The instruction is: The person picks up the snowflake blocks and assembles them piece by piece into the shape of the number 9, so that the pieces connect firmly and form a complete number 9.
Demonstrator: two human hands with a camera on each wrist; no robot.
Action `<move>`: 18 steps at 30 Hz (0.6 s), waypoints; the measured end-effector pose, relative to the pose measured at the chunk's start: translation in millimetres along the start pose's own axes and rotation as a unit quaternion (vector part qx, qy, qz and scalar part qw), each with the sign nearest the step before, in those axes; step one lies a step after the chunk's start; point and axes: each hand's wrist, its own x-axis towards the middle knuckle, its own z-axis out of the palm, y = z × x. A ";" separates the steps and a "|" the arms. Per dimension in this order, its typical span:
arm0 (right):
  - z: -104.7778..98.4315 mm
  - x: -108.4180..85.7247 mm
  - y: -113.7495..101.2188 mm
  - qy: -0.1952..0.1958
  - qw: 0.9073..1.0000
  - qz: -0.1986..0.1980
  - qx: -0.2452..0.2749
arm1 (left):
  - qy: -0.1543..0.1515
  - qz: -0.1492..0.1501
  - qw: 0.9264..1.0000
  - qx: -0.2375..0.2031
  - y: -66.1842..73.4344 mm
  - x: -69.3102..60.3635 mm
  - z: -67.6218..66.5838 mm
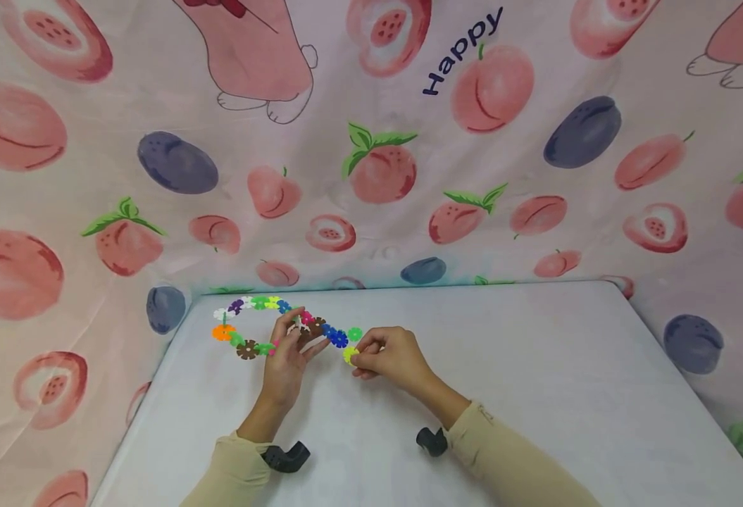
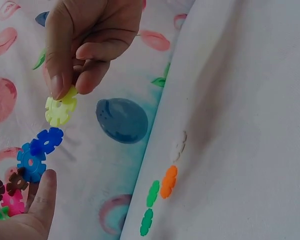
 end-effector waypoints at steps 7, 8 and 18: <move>4.8 0.1 -1.4 0.018 1.000 -0.014 -0.004 | 0.000 0.005 1.000 0.012 2.5 -0.3 4.1; 5.3 0.1 -1.4 0.022 1.000 -0.016 -0.006 | -0.001 0.007 1.000 0.012 2.6 -0.2 4.4; 10.6 -4.2 -2.9 0.064 0.995 -0.069 -0.017 | -0.047 0.056 0.997 -0.008 -1.1 -1.5 0.8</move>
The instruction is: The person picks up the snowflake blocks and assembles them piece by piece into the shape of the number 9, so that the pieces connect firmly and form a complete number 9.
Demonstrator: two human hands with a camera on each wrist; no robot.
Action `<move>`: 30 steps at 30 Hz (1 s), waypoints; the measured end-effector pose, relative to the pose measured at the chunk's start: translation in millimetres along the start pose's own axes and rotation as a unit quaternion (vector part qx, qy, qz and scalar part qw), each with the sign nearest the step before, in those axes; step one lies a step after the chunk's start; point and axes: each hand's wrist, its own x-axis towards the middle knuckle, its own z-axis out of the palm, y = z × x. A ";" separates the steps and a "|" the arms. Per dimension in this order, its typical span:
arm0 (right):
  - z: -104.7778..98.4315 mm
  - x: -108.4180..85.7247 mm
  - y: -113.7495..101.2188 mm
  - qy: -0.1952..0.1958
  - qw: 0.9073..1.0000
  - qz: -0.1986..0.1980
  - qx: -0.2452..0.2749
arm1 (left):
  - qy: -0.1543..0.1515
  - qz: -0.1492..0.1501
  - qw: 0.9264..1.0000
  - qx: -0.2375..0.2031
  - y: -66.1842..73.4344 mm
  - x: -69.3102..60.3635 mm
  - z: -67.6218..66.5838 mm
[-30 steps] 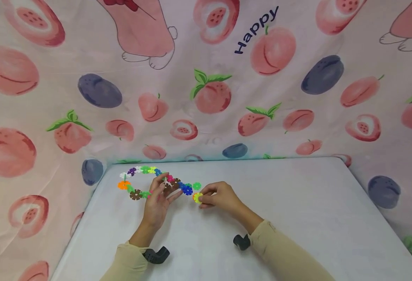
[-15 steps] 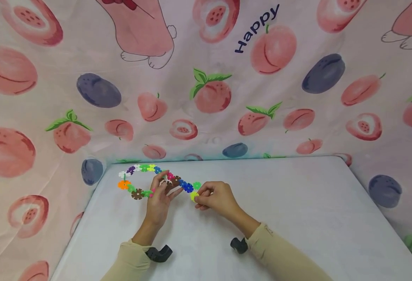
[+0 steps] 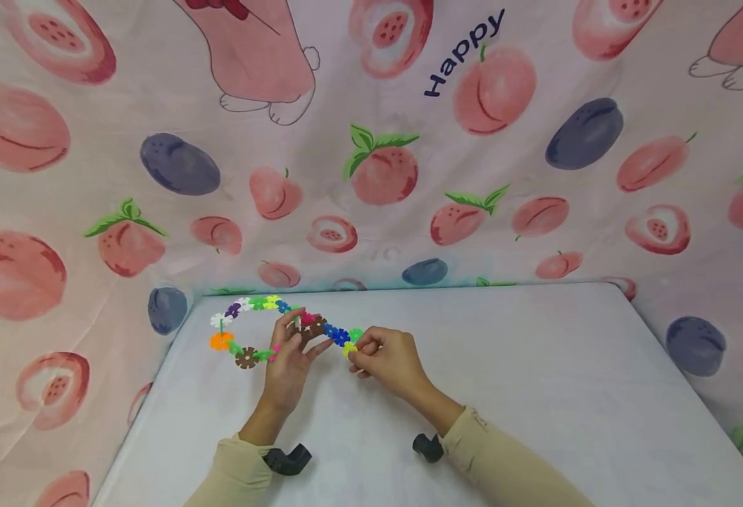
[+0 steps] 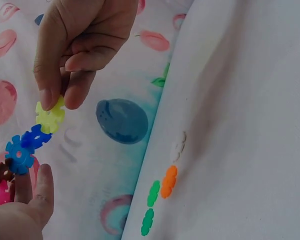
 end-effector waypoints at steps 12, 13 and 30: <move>10.3 -4.7 -5.5 0.066 0.990 -0.111 -0.064 | -0.041 0.038 0.998 0.031 0.3 -1.9 0.5; 11.1 -5.0 -5.7 0.074 0.988 -0.116 -0.070 | -0.041 0.038 0.998 0.031 0.1 -2.2 0.4; 14.4 -0.8 4.6 0.127 0.959 -0.224 -0.121 | -0.041 0.025 0.999 -0.004 -5.6 -2.9 4.6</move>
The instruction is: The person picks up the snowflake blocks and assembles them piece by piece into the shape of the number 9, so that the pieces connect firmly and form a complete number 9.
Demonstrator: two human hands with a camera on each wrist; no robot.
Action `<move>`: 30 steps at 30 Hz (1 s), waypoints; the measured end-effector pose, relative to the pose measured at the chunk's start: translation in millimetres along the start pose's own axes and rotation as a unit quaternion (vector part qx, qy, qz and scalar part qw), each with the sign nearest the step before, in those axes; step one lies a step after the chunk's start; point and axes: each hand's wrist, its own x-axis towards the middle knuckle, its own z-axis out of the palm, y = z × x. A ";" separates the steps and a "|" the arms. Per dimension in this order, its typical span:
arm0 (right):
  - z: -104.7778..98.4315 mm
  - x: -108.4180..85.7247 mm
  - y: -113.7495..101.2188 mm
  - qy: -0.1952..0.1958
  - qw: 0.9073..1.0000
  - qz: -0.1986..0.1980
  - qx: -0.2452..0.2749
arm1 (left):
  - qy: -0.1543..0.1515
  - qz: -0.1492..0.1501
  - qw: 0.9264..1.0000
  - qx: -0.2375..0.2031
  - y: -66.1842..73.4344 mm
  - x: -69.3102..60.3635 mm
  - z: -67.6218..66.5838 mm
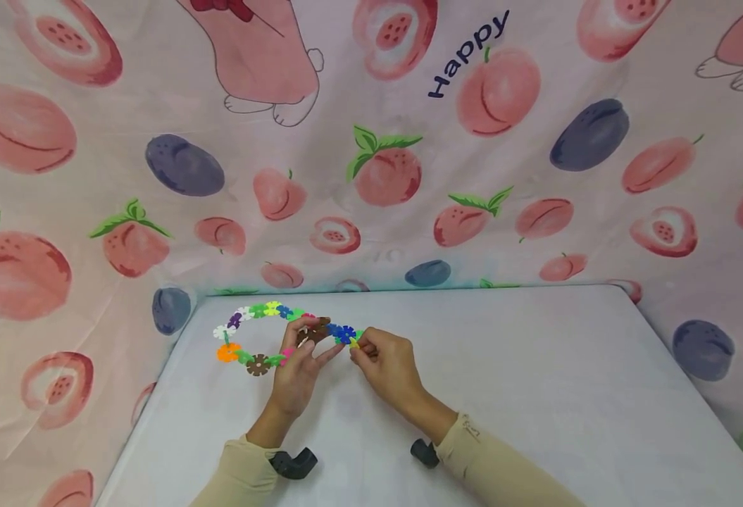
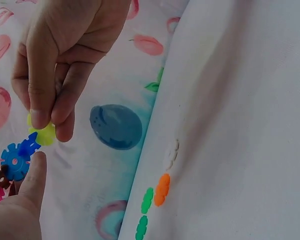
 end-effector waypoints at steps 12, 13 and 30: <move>-6.4 -2.6 14.4 -0.101 0.980 0.153 0.083 | 0.004 -0.016 1.000 0.005 9.2 0.2 -4.9; -7.9 -2.6 16.4 -0.108 0.977 0.164 0.083 | 0.004 -0.018 1.000 -0.001 9.2 0.6 -5.8; -19.3 12.0 64.8 -0.173 0.959 0.225 -0.027 | -0.006 -0.022 0.998 -0.061 10.8 2.4 -17.5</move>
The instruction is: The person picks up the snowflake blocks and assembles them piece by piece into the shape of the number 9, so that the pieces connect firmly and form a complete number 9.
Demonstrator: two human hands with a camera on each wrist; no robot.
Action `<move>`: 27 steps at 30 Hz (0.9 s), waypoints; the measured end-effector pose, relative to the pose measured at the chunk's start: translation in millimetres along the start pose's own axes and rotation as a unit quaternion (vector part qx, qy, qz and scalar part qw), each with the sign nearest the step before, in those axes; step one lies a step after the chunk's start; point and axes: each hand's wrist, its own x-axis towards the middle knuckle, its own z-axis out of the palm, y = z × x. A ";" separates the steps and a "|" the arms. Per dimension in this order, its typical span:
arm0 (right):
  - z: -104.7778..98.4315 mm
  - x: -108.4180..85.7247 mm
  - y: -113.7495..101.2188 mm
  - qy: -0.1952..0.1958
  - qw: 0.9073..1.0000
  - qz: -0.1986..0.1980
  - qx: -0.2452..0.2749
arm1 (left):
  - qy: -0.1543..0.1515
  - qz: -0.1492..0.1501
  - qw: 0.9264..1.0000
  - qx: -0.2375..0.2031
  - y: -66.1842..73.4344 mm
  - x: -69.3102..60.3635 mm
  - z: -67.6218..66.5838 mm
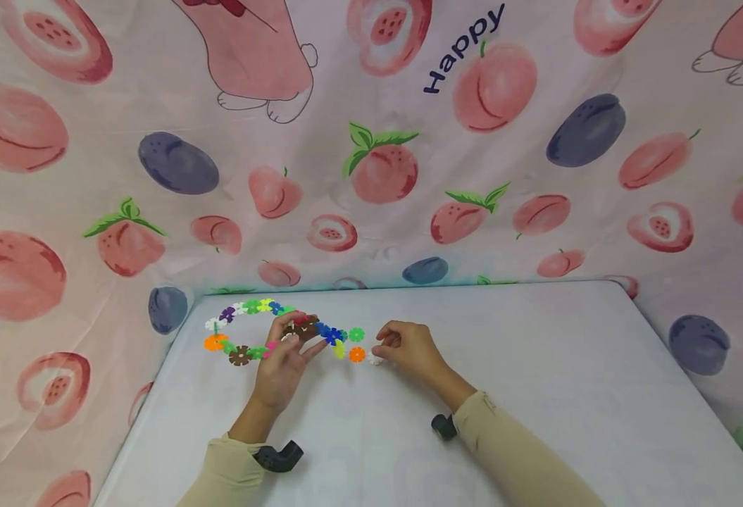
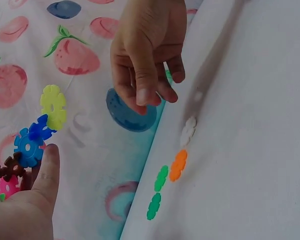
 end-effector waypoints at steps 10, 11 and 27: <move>6.9 13.3 12.3 -0.049 0.998 0.021 -0.019 | 0.014 -0.017 1.000 0.003 1.6 -3.2 -3.3; 8.1 14.2 12.5 -0.054 0.998 0.023 -0.027 | 0.014 -0.017 1.000 0.003 1.6 -3.6 -3.5; 18.6 18.6 9.0 -0.066 0.991 0.030 -0.113 | 0.019 -0.037 0.999 0.026 0.0 -3.1 -7.7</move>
